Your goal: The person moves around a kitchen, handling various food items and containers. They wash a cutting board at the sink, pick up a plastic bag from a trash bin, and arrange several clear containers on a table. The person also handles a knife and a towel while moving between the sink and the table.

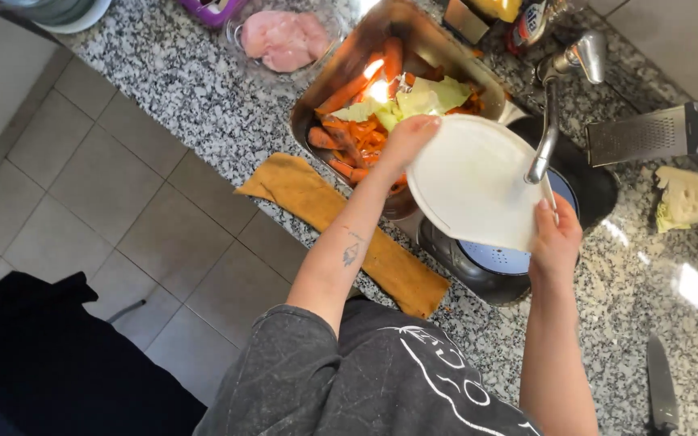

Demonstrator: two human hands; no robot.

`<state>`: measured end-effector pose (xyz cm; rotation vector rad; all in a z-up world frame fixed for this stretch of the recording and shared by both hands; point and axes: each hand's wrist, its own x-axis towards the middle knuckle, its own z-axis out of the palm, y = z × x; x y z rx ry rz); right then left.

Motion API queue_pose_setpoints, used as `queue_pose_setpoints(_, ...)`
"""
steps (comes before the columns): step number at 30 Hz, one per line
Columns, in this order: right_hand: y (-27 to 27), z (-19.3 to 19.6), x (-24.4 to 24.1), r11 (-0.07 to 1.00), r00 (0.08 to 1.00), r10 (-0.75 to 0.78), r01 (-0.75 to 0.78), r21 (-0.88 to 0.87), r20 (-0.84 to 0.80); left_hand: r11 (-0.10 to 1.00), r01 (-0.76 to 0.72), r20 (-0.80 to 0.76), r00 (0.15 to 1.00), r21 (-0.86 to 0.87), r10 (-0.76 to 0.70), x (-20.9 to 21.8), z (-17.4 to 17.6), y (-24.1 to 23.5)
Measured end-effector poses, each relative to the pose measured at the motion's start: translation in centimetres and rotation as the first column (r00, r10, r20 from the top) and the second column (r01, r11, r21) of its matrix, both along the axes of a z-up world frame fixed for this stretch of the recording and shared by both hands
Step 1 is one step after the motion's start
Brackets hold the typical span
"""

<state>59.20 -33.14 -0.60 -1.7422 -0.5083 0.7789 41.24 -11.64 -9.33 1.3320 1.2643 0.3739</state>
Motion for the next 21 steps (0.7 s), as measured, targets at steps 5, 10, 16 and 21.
queue_pose_setpoints(5,4.5,-5.6,0.5,0.977,0.959,0.177,-0.145,-0.154,0.219,0.881,-0.293,0.574,0.673,-0.373,0.467,-5.1,8.5,-1.1)
queue_pose_setpoints(10,8.6,0.0,-2.9,0.933,0.811,0.360,-0.306,-0.189,0.461,0.878,-0.393,0.621,0.625,-0.273,0.473,-6.4,8.5,-0.2)
queue_pose_setpoints(16,7.7,1.6,-3.0,0.931,0.846,0.365,-0.344,-0.124,0.390,0.834,-0.510,0.553,0.641,-0.211,0.532,-6.0,5.7,-0.2)
queue_pose_setpoints(21,5.0,0.4,-2.2,0.966,0.969,0.242,-0.245,-0.075,-0.054,0.813,-0.573,0.485,0.684,-0.106,0.545,-4.1,6.5,-1.7)
